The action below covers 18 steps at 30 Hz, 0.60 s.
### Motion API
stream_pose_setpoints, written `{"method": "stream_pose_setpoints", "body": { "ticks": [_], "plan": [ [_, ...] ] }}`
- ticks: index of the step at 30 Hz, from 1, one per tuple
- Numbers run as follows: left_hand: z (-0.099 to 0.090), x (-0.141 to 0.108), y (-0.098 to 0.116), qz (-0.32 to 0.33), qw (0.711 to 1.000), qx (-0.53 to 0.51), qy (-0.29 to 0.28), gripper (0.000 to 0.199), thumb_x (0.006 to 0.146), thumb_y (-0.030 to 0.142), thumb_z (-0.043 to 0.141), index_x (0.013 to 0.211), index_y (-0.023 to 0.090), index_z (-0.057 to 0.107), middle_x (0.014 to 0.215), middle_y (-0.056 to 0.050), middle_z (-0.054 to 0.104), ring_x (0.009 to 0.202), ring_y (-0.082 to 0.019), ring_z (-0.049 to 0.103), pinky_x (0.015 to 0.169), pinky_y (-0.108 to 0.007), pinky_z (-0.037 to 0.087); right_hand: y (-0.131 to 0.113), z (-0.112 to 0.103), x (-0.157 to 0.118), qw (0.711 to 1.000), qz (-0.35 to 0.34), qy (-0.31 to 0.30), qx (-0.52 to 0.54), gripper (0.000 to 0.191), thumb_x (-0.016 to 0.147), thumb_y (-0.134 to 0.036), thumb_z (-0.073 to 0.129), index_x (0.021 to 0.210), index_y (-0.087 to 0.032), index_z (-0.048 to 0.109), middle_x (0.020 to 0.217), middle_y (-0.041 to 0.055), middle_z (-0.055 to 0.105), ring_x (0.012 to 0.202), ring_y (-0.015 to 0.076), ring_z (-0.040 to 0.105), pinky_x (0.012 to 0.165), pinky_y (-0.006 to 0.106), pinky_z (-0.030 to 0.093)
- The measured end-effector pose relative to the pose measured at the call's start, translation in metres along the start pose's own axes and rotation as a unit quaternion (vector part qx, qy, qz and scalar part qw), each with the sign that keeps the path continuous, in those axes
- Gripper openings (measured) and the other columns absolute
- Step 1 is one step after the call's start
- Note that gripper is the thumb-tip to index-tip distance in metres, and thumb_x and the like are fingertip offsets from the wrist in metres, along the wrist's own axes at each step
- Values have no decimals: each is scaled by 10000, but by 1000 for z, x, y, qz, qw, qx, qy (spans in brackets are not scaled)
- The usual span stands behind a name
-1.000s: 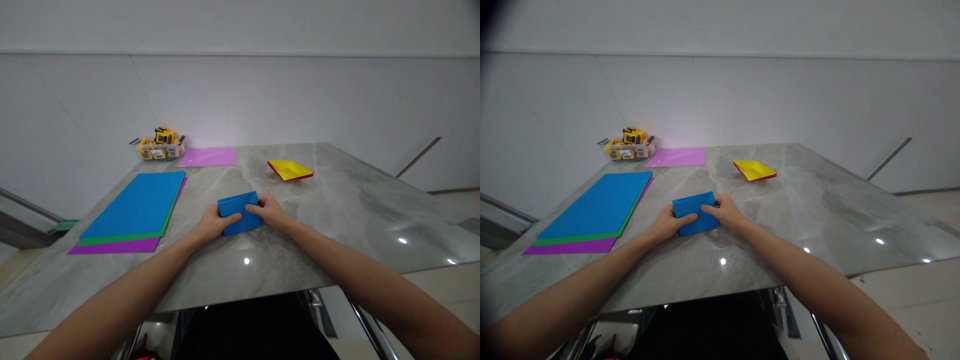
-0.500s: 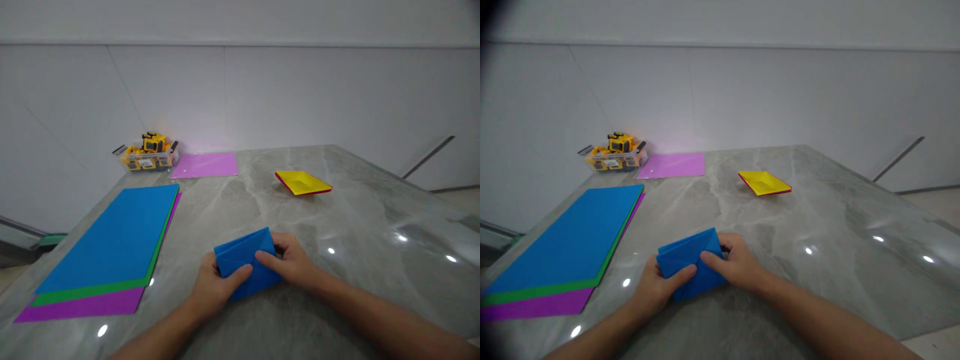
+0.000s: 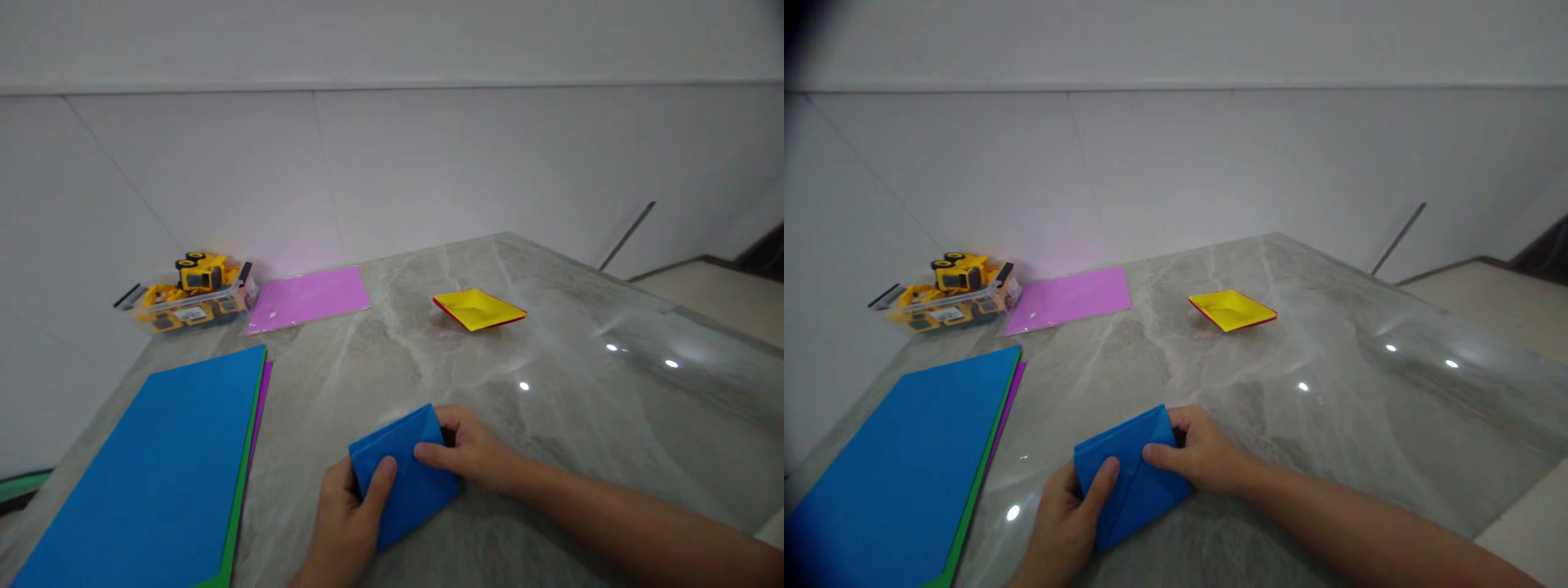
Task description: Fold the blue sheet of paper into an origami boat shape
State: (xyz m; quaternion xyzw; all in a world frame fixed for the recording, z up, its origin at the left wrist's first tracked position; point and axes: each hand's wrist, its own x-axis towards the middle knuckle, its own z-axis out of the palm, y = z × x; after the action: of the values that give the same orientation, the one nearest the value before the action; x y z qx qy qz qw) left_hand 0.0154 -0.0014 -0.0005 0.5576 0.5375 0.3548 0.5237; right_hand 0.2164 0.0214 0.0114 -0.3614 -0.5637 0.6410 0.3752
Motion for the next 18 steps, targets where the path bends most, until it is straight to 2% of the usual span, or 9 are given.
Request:
{"method": "stream_pose_setpoints", "body": {
  "ticks": [4, 6, 12, 13, 15, 18],
  "plan": [
    [0, 0, 6, -16, 1000, -22, -9, 566, 771, 690, 543, 581, 163, 629, 552, -35, 585, 518, -161, 525, 495, -255, 451, 2, 5, -5, 1000, 11, 12, -9, 281, 775, -465, 682, 795, -185, 700, 736, 32, 667, 642, 159, 596, 654, 299, 508],
    [0, -1, 5, -29, 998, -47, -20, 577, 760, 694, 554, 545, 161, 603, 515, -23, 551, 479, -141, 490, 471, -246, 429, 3, 7, -9, 999, 12, 24, -21, 292, 776, -478, 673, 782, -186, 689, 721, 28, 653, 631, 155, 581, 642, 293, 501],
    [0, -2, 9, -36, 992, -91, -74, 478, 770, 603, 621, 636, 147, 677, 589, -38, 634, 536, -146, 550, 521, -241, 459, 4, 1, -16, 999, 16, 6, -28, 333, 787, -502, 643, 733, -175, 677, 703, 30, 639, 644, 160, 577, 644, 295, 503],
    [-1, -1, 10, -26, 992, -99, -68, 448, 747, 577, 663, 633, 144, 681, 602, -40, 648, 544, -145, 557, 522, -236, 460, 5, 0, -16, 1000, 12, 8, -23, 326, 782, -494, 650, 741, -172, 680, 702, 29, 639, 642, 159, 577, 644, 296, 504],
    [-2, 1, 13, -20, 991, -117, -63, 352, 716, 497, 733, 753, 147, 720, 733, -56, 710, 647, -168, 616, 608, -256, 503, 6, -2, -14, 1000, 8, 1, -12, 308, 780, -471, 658, 770, -165, 685, 711, 31, 646, 653, 163, 586, 655, 303, 510],
    [-3, 2, 14, -12, 990, -132, -55, 330, 704, 451, 755, 786, 133, 725, 790, -72, 726, 679, -180, 632, 652, -287, 519, 7, -2, -11, 1000, -14, -1, -19, 294, 778, -447, 666, 793, -154, 678, 735, 40, 657, 686, 178, 602, 680, 322, 519]
  ]
}}
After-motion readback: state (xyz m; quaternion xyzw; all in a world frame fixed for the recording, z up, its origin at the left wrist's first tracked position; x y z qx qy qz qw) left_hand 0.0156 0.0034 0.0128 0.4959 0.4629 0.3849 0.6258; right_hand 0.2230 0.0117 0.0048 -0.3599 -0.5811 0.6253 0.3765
